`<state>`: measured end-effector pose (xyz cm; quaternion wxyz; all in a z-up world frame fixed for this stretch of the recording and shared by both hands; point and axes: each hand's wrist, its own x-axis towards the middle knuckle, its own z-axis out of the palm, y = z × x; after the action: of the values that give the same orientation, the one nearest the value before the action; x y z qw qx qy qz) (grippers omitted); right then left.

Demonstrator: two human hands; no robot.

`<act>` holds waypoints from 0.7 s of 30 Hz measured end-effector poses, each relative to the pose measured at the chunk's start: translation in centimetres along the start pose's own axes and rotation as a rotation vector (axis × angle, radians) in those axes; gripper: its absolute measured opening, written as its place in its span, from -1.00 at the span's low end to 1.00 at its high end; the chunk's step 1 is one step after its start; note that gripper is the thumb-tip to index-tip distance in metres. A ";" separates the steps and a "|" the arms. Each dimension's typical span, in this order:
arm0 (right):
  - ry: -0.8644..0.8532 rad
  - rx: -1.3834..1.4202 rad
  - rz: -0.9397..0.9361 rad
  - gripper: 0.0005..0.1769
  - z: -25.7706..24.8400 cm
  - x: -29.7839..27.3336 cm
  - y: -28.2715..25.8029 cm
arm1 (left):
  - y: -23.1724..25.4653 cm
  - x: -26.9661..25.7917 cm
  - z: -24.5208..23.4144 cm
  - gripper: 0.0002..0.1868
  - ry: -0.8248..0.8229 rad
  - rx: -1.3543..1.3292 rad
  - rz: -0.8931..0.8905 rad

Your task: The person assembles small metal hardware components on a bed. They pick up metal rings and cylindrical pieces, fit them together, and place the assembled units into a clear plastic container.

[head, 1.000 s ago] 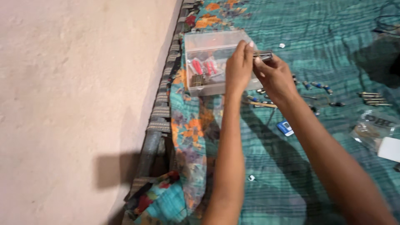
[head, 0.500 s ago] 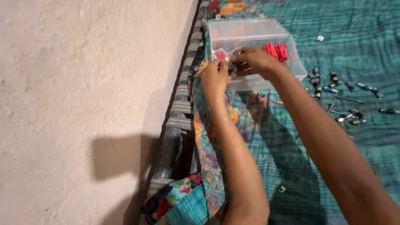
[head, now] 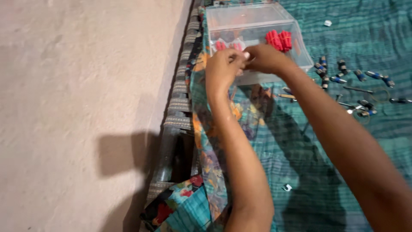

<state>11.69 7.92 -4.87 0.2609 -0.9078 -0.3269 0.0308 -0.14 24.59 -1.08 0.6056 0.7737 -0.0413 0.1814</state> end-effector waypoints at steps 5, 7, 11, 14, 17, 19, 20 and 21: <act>0.228 0.522 0.189 -0.50 -8.3 -10.8 0.6 | 2.7 0.4 4.3 -0.81 -0.364 0.219 0.039; 0.252 0.574 0.295 -0.46 -10.7 -16.0 1.2 | 3.1 0.7 6.8 -0.78 -0.555 0.210 -0.025; 0.221 0.590 0.451 -0.51 -13.4 -23.9 4.0 | 1.5 1.3 12.6 -0.72 -0.746 0.401 -0.195; 0.299 0.592 0.618 -0.54 -14.0 -28.3 6.3 | -1.0 2.0 15.7 -0.61 -0.633 0.813 0.030; 0.300 0.639 0.527 -0.56 -14.5 -29.9 8.7 | -2.8 2.5 16.1 -0.75 -0.417 0.795 0.002; 0.253 0.645 0.514 -0.59 -14.4 -30.4 9.9 | -2.5 2.1 16.2 -0.77 -0.351 0.778 0.022; 0.229 0.647 0.506 -0.60 -14.3 -30.5 10.3 | -2.0 1.8 16.1 -0.78 -0.316 0.770 0.032; 0.172 0.644 0.471 -0.63 -14.1 -30.5 10.7 | -1.3 1.5 16.1 -0.75 -0.355 0.781 0.036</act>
<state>-2.83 -24.01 -1.44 0.5439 -0.8291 -0.0608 0.1143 5.33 9.78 -5.02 0.2475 0.9633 -0.0865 0.0578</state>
